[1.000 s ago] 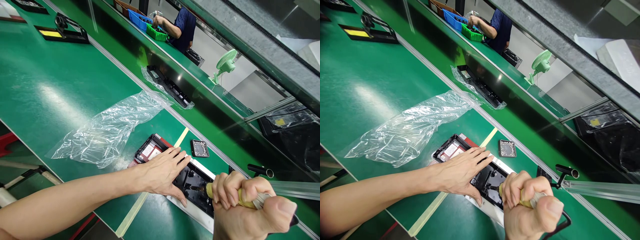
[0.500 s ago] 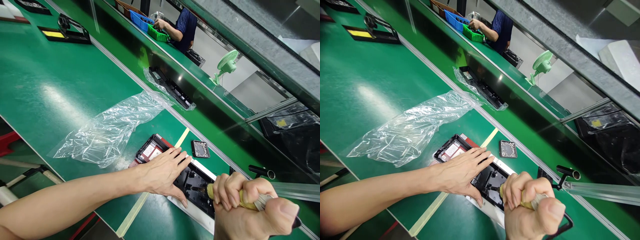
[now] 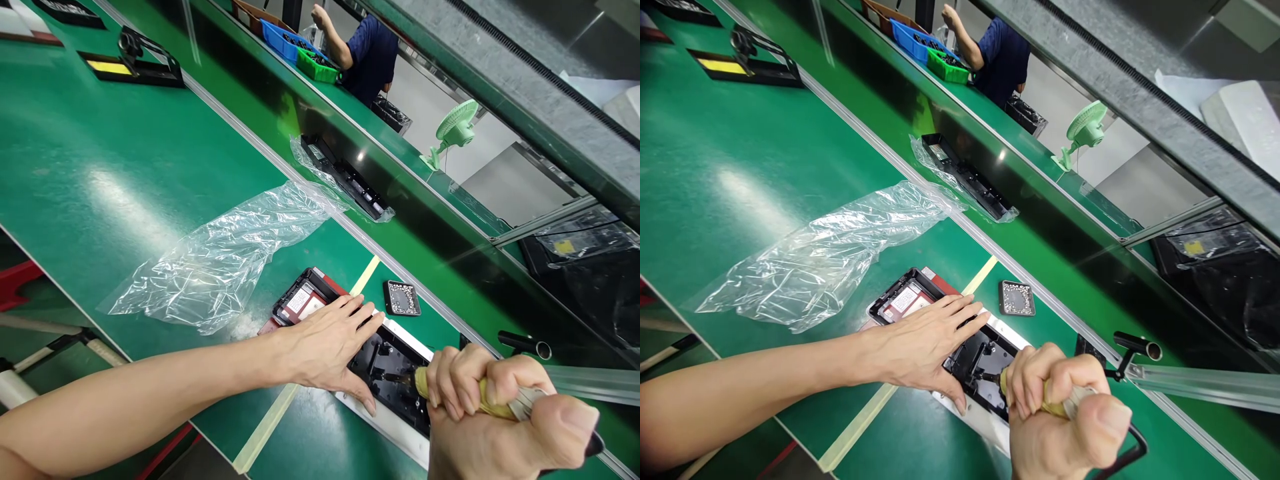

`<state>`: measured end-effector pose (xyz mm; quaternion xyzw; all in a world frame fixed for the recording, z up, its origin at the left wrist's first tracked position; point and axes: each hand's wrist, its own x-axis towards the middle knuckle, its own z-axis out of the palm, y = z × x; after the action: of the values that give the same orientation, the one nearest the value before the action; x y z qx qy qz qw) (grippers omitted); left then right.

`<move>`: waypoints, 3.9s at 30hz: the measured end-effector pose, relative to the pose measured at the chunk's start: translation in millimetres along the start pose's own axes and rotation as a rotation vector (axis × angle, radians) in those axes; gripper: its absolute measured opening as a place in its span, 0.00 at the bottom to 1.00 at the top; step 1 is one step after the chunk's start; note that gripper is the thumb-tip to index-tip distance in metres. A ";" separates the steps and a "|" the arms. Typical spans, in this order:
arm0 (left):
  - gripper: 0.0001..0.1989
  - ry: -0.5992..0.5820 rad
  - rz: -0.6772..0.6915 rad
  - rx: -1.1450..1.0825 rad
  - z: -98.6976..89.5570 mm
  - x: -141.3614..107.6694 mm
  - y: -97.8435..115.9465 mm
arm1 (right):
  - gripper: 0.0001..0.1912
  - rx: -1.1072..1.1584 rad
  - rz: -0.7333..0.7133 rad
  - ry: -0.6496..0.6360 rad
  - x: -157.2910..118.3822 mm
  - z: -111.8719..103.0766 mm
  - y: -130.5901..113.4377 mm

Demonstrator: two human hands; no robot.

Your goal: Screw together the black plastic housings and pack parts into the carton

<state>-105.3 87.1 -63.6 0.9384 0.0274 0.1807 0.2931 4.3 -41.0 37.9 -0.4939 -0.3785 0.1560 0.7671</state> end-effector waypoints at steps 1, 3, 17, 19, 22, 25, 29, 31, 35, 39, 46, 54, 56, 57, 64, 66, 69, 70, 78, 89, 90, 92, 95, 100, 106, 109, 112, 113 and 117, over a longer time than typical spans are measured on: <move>0.60 0.002 0.000 -0.001 0.5 -0.1 -0.1 | 0.22 -0.001 0.001 0.004 0.2 0.5 -0.1; 0.60 0.002 0.000 -0.005 1.7 -0.5 -0.5 | 0.21 -0.005 0.004 0.005 0.5 1.2 -0.4; 0.61 -0.006 0.002 0.016 2.5 -1.2 -0.9 | 0.24 -0.004 0.018 0.010 -0.2 0.1 -0.6; 0.61 -0.001 0.002 0.015 3.3 -1.6 -1.3 | 0.25 -0.005 0.023 0.005 -0.4 0.3 -1.1; 0.62 0.004 0.001 0.008 4.5 -1.6 -1.9 | 0.24 -0.007 0.028 0.000 -0.4 1.1 -1.3; 0.62 -0.016 0.001 0.009 3.9 -0.9 -1.5 | 0.24 -0.011 0.024 0.001 0.2 1.6 -0.8; 0.60 -0.027 -0.003 -0.005 1.9 -0.2 -0.4 | 0.23 -0.017 0.023 0.001 1.6 0.8 -0.9; 0.60 -0.028 -0.007 -0.019 1.7 -0.5 -0.5 | 0.23 -0.014 0.027 0.007 2.0 -0.2 -1.4; 0.61 -0.024 -0.003 -0.016 3.3 -1.8 -1.7 | 0.24 -0.005 0.049 0.019 2.0 -0.5 -2.8; 0.61 -0.016 -0.005 -0.004 5.0 -2.1 -2.4 | 0.24 -0.020 0.050 0.038 1.0 1.9 -4.1; 0.61 -0.046 -0.006 0.010 3.0 -2.4 -1.8 | 0.22 0.011 0.099 -0.071 0.5 0.0 -11.0; 0.61 -0.079 -0.009 0.045 2.1 -2.4 -2.5 | 0.23 0.020 0.136 -0.186 6.7 -6.3 -15.7; 0.61 -0.080 -0.008 0.050 2.0 -2.1 -2.7 | 0.23 0.013 0.112 -0.162 8.4 -10.1 -17.4; 0.61 -0.082 -0.007 0.050 2.0 -2.1 -2.8 | 0.22 0.008 0.088 -0.143 9.3 -12.4 -18.5; 0.62 -0.105 -0.035 0.035 2.2 -2.4 -2.5 | 0.19 -0.140 -0.161 0.181 20.5 -19.0 -20.3; 0.62 -0.103 -0.033 0.035 2.5 -2.4 -2.4 | 0.16 -0.190 -0.192 0.275 24.7 -14.8 -17.2; 0.63 -0.088 -0.023 0.034 3.5 -2.3 -2.9 | 0.15 -0.227 -0.190 0.341 29.3 -7.3 -13.0; 0.63 -0.077 -0.019 0.033 3.8 -2.2 -3.1 | 0.15 -0.231 -0.186 0.343 30.1 -5.2 -12.0; 0.62 -0.080 -0.031 0.032 1.3 -1.6 -0.9 | 0.19 -0.182 -0.126 0.301 28.7 2.1 -6.1; 0.61 -0.091 -0.046 0.027 -1.4 -1.3 1.1 | 0.20 -0.172 -0.124 0.275 29.2 4.0 -1.4; 0.61 -0.087 -0.046 0.028 -1.2 -1.4 1.4 | 0.20 -0.171 -0.119 0.271 29.0 4.3 -1.6; 0.61 -0.084 -0.044 0.032 -0.7 -1.5 1.7 | 0.20 -0.167 -0.107 0.251 28.4 5.2 -1.4; 0.61 -0.087 -0.042 0.039 0.3 -1.8 1.3 | 0.22 -0.161 -0.097 0.201 27.1 6.5 0.9; 0.61 -0.076 -0.019 0.048 0.6 -1.4 -1.1 | 0.22 -0.145 -0.100 0.186 24.7 6.5 5.9; 0.62 -0.147 -0.016 0.077 -3.9 0.7 -0.7 | 0.22 -0.098 -0.069 0.174 23.7 3.4 8.1; 0.60 -0.180 -0.011 0.093 -6.6 1.3 -0.7 | 0.22 -0.080 -0.069 0.162 24.1 1.5 8.3; 0.52 -0.206 0.009 0.109 -13.0 1.2 -0.3 | 0.22 -0.059 -0.047 0.130 24.1 -0.2 8.8; 0.48 -0.217 0.007 0.097 -17.1 1.6 1.0 | 0.22 -0.053 -0.038 0.117 24.1 -0.7 9.2; 0.36 -0.241 -0.093 -0.083 -43.9 12.0 16.1 | 0.22 -0.060 -0.046 0.068 24.9 -2.8 10.4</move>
<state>-110.5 99.4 -17.2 0.9382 0.0279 0.0539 0.3407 24.3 -22.7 38.7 -0.5130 -0.3678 0.1101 0.7678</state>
